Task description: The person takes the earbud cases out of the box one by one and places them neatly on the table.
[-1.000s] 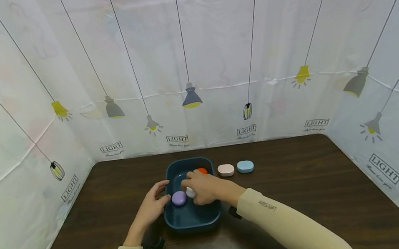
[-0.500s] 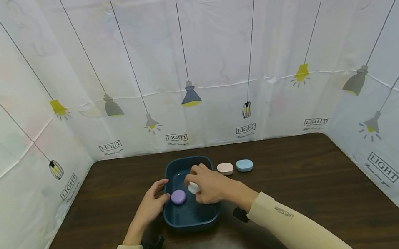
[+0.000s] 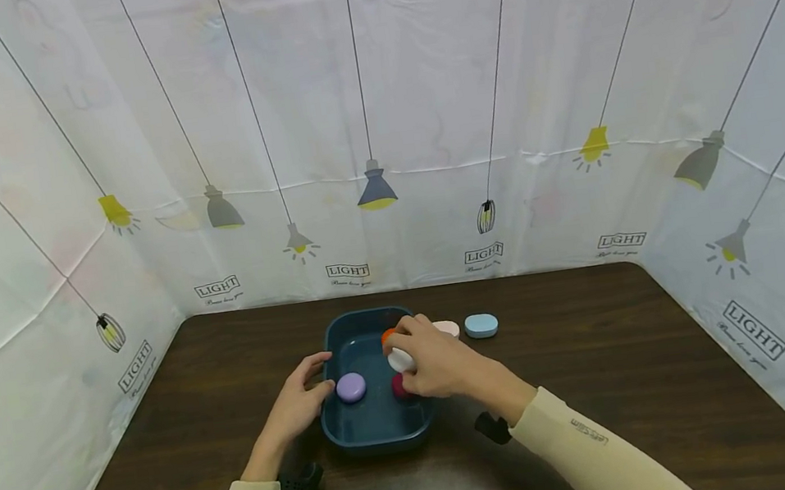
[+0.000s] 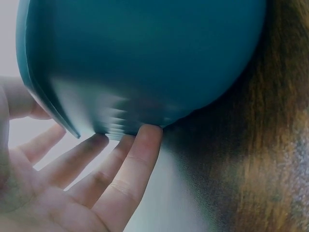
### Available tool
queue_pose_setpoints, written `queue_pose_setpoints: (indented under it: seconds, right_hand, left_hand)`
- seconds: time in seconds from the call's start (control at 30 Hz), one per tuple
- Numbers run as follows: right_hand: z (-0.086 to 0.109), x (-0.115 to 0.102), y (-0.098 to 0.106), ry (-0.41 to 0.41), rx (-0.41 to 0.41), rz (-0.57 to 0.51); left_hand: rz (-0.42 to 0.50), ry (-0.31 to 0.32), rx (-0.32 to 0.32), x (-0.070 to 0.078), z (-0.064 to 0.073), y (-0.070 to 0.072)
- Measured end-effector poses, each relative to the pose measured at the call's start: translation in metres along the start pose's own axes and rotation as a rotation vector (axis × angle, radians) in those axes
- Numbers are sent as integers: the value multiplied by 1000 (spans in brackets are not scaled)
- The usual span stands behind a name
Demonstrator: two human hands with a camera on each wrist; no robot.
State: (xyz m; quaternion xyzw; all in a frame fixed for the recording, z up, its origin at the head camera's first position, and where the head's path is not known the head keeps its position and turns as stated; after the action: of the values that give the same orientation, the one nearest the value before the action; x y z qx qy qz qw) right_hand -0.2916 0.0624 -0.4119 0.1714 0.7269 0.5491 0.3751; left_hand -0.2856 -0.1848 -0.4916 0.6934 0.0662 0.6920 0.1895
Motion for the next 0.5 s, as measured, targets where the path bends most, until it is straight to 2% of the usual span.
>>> queue_pose_setpoints:
  seconds: [0.33,0.5]
  right_hand:
    - [11,15,13,4,81,85]
    - [13,26,21,-43,102,82]
  left_hand:
    - [12,22,-2,2,0,-2]
    - [4,34,4,3,-1,-2]
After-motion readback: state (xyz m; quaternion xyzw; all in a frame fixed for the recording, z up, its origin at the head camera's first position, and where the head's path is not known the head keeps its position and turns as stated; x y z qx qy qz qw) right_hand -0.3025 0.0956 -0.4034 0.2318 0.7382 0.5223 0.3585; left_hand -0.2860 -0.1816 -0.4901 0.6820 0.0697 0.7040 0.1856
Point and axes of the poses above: each hand's wrist, its own z-axis away from the middle knuckle, its own y-axis out of the back of the hand, x = y × z, the point moved 4 cm from there along -z, towards the middle knuckle, and after that the axes turned 4 degrees about -x, right-handed, at the moved point
